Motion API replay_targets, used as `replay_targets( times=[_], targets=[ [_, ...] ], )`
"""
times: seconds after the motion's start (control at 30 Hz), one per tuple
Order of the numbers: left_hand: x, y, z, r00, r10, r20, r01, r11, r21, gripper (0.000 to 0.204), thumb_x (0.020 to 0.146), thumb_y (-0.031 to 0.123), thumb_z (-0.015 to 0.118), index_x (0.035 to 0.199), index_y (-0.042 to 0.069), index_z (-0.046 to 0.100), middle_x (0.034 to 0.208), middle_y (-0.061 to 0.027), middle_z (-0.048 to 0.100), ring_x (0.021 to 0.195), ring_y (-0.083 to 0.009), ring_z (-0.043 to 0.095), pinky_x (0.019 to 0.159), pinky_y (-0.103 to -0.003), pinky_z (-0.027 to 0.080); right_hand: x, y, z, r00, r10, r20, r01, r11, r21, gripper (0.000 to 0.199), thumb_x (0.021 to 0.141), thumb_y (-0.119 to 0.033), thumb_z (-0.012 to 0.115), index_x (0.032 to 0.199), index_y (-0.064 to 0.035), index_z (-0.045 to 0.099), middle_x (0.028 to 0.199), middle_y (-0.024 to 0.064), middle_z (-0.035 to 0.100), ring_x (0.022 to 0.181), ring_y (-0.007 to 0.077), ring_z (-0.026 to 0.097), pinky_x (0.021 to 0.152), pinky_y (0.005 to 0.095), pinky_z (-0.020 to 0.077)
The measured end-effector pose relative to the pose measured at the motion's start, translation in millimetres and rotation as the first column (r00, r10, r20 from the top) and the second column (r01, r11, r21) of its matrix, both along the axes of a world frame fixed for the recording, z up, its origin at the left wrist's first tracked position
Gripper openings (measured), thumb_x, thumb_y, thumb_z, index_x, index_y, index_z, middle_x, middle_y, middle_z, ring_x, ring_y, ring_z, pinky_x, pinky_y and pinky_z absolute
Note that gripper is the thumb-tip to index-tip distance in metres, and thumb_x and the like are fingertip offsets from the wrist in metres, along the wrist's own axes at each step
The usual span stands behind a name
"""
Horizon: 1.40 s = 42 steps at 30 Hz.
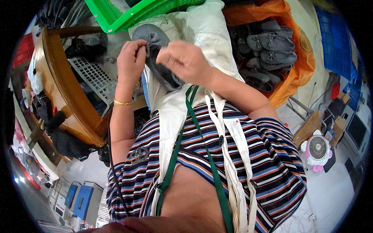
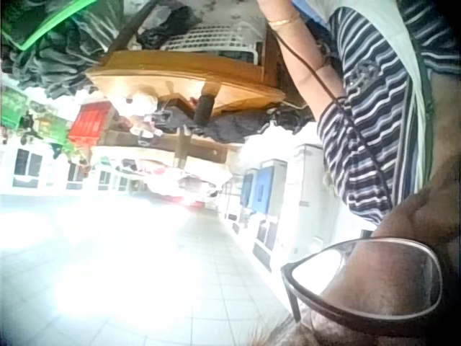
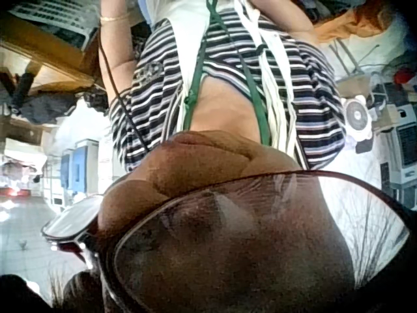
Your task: The person sits and sews gray socks by hand using a needle and thread. They pull the thread through the fabric repeatedly to stitch the socks, then place the finished items into a green basket.
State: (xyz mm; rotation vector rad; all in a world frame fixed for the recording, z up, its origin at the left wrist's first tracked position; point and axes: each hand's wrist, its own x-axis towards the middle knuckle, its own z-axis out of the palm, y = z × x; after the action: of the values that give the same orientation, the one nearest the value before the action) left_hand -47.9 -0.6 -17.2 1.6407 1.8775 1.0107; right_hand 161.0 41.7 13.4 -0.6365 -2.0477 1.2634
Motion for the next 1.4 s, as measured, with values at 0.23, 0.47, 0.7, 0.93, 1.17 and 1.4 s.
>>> replay_targets(
  times=[0.23,0.47,0.7,0.93,1.17,1.4],
  targets=[
    [25,21,22,0.876,-0.111,-0.469,-0.037,0.955,-0.295,0.058,0.078,0.058,0.069,0.084,0.000,0.066,0.085,-0.0189,0.067,0.078,-0.0356,0.068,0.064,-0.042,0.054,-8,-33,-28,0.963,0.218,0.160,-0.263,0.893,0.365,0.013,0.080,-0.009,0.070,0.091,-0.0057,0.065,0.083,0.0094,0.060,0.083,0.0291,0.063,0.074,0.0352,0.0544],
    [21,33,-1,0.838,0.030,-0.545,-0.177,0.960,-0.219,0.042,0.083,0.045,0.063,0.078,0.003,0.066,0.081,-0.0190,0.069,0.080,-0.0395,0.067,0.070,-0.048,0.053,44,-17,-16,0.984,-0.005,0.178,-0.010,0.997,0.083,0.013,0.092,-0.012,0.060,0.101,-0.0038,0.063,0.090,0.0111,0.064,0.083,0.0260,0.065,0.076,0.0302,0.0520],
    [5,16,-18,0.943,0.298,0.149,-0.247,0.925,-0.288,0.030,0.081,0.025,0.070,0.092,-0.003,0.070,0.068,-0.0056,0.065,0.059,-0.0129,0.056,0.057,-0.030,0.045,88,-12,-30,0.954,-0.212,0.210,0.285,0.857,-0.429,0.034,0.098,-0.014,0.055,0.131,-0.0041,0.050,0.089,0.0070,0.069,0.087,0.0110,0.065,0.079,0.0257,0.0499],
    [-6,11,-25,0.884,0.310,0.349,-0.188,0.921,-0.341,0.016,0.084,0.010,0.073,0.093,-0.003,0.069,0.078,-0.0013,0.067,0.062,-0.0057,0.057,0.056,-0.019,0.045,11,-5,-24,0.988,-0.030,0.152,0.132,0.682,-0.719,0.016,0.099,-0.019,0.056,0.106,-0.0059,0.061,0.073,0.0022,0.064,0.065,0.0090,0.059,0.060,0.0243,0.0477],
    [10,5,-13,0.746,0.352,0.565,-0.229,0.933,-0.278,0.019,0.085,0.010,0.073,0.093,-0.006,0.067,0.072,-0.0008,0.065,0.060,-0.0035,0.054,0.054,-0.018,0.041,-22,10,-44,0.983,-0.042,0.180,0.129,0.850,-0.510,0.016,0.090,-0.015,0.056,0.098,-0.0023,0.061,0.065,0.0094,0.064,0.056,0.0142,0.061,0.055,0.0309,0.0475],
    [8,2,-19,0.790,0.352,0.502,-0.244,0.932,-0.269,0.018,0.085,0.011,0.073,0.092,-0.005,0.068,0.071,0.0002,0.064,0.060,-0.0027,0.053,0.054,-0.018,0.041,-27,13,-47,0.976,-0.056,0.211,0.144,0.892,-0.428,0.018,0.085,-0.014,0.056,0.094,-0.0009,0.065,0.070,0.0150,0.066,0.062,0.0251,0.065,0.060,0.0370,0.0499]
  ],
)
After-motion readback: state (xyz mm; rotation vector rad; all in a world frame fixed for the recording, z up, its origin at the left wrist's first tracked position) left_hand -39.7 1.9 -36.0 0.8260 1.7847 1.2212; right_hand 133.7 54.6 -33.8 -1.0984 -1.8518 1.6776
